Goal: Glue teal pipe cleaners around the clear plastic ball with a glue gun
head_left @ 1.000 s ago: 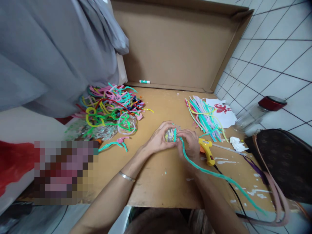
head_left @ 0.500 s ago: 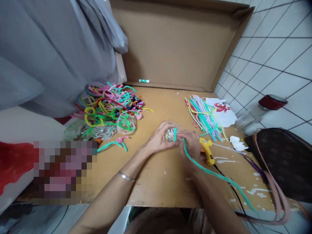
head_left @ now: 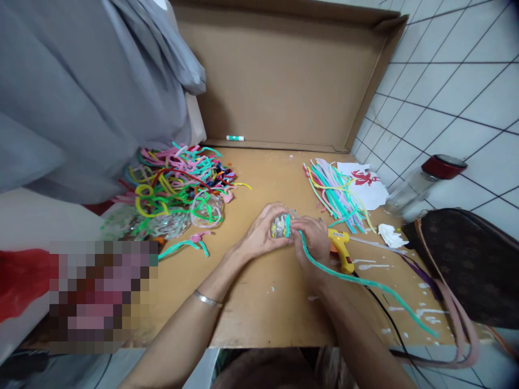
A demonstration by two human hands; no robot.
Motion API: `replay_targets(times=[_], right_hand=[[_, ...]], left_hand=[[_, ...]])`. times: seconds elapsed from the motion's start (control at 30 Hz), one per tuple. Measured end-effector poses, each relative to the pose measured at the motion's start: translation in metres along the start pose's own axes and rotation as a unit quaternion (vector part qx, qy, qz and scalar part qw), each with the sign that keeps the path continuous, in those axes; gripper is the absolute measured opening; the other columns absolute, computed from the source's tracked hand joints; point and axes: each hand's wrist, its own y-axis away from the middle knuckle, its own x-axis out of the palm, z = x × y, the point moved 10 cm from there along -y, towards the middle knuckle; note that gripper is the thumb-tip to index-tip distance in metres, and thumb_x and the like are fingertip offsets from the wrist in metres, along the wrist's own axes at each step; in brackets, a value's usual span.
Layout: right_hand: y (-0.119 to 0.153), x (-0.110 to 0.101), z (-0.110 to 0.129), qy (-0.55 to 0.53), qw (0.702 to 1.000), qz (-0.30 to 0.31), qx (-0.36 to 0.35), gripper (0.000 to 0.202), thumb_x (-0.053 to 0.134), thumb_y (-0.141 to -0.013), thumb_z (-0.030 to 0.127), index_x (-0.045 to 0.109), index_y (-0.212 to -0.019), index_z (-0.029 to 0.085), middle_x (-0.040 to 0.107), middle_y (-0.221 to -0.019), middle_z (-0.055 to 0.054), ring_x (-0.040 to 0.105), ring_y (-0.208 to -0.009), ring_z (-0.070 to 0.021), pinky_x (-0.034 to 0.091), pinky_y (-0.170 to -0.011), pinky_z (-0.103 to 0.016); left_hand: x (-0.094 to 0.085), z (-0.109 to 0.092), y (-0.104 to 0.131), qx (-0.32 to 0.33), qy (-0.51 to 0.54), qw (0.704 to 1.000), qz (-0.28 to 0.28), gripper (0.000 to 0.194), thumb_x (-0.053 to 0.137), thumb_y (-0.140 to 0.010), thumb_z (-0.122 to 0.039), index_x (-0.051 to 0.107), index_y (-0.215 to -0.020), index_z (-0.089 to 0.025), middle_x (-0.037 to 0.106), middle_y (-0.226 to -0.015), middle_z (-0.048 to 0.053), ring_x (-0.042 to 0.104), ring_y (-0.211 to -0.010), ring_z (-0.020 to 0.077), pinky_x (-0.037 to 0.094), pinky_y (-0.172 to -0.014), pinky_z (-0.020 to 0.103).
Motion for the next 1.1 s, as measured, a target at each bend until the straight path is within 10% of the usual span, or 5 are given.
replay_targets(times=[0.57, 1.1], right_hand=[[-0.001, 0.002, -0.002, 0.006, 1.0, 0.009, 0.014, 0.012, 0.051, -0.088, 0.024, 0.062, -0.084, 0.023, 0.073, -0.087, -0.001, 0.066, -0.087, -0.0176, 0.044, -0.083, -0.034], [0.004, 0.008, -0.02, 0.043, 0.998, 0.038, 0.021, 0.017, 0.053, -0.084, 0.03, 0.064, -0.095, 0.022, 0.068, -0.087, -0.006, 0.061, -0.081, -0.0195, 0.045, -0.074, -0.033]], left_hand=[[-0.002, -0.003, -0.001, -0.003, 0.0, 0.999, -0.034, 0.056, 0.073, -0.069, -0.031, 0.048, -0.118, -0.021, 0.053, -0.122, 0.011, 0.051, -0.12, 0.0264, 0.044, -0.102, 0.043], [-0.014, 0.025, 0.002, -0.145, 0.079, 0.982, -0.097, 0.061, 0.081, -0.059, -0.035, 0.051, -0.11, -0.02, 0.058, -0.112, 0.008, 0.057, -0.107, 0.0243, 0.045, -0.097, 0.04]])
